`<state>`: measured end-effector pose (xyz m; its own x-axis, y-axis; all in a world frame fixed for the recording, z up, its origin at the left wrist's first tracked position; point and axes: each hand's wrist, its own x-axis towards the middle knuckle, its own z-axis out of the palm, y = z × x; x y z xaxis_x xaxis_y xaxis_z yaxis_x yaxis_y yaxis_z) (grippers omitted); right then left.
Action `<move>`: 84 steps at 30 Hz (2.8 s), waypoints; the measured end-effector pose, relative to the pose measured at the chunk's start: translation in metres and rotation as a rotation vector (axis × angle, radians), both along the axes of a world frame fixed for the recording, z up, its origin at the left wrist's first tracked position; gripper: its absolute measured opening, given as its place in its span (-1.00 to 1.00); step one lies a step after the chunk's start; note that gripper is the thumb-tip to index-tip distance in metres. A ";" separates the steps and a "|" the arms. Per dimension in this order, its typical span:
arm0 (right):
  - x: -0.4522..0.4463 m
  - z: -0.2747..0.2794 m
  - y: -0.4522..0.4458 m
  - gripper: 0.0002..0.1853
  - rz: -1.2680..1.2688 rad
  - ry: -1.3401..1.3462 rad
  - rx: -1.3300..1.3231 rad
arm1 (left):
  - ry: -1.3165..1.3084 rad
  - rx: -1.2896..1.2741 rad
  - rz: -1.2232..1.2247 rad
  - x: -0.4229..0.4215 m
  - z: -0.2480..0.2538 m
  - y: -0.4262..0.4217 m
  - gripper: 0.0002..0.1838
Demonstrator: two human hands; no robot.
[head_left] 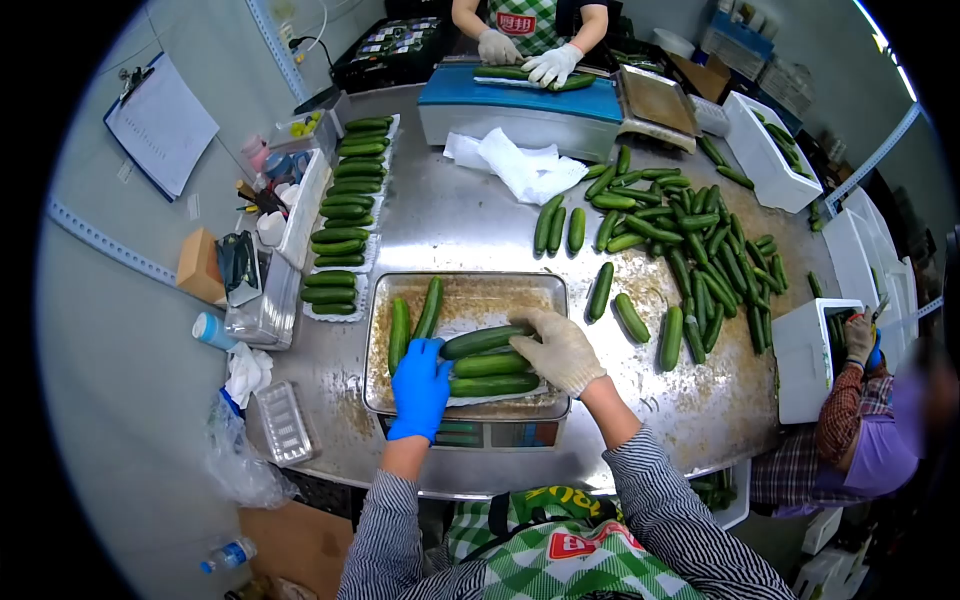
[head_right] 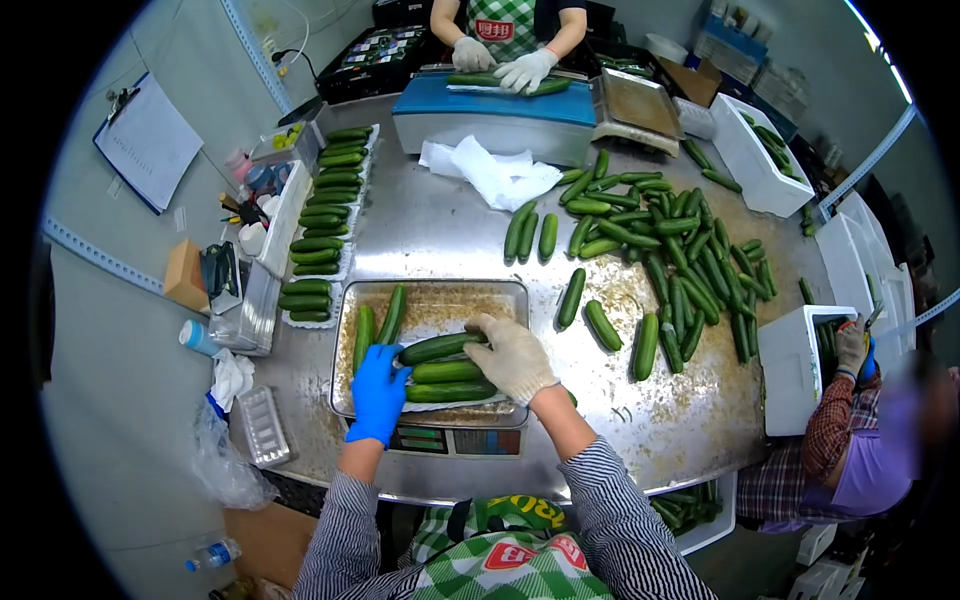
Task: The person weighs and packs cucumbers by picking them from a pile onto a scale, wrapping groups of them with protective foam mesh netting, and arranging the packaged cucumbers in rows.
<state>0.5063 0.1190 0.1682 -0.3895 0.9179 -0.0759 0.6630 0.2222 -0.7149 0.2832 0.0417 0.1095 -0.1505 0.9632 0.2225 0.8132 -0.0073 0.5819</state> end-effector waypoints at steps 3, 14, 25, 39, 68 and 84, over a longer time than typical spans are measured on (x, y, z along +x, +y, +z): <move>-0.013 0.009 -0.003 -0.59 0.046 -0.177 0.053 | 0.002 0.029 0.004 0.001 -0.015 0.000 -0.66; 0.007 0.002 0.003 -0.63 0.181 0.012 0.210 | -0.174 -0.073 0.128 0.011 0.006 -0.001 -0.49; 0.011 -0.014 -0.049 -0.49 0.017 0.077 0.220 | -0.436 -0.304 0.228 0.011 -0.007 0.006 -0.44; -0.026 -0.005 -0.050 -0.68 0.100 -0.039 0.613 | -0.345 -0.017 0.326 -0.024 -0.010 -0.020 -0.58; -0.076 0.006 -0.127 -0.32 -0.119 0.530 -0.412 | -1.165 -0.069 -0.039 0.000 0.032 -0.113 -0.23; 0.007 0.069 -0.098 0.01 0.422 -0.084 0.606 | -1.680 -0.889 -0.311 0.006 0.066 -0.089 -0.44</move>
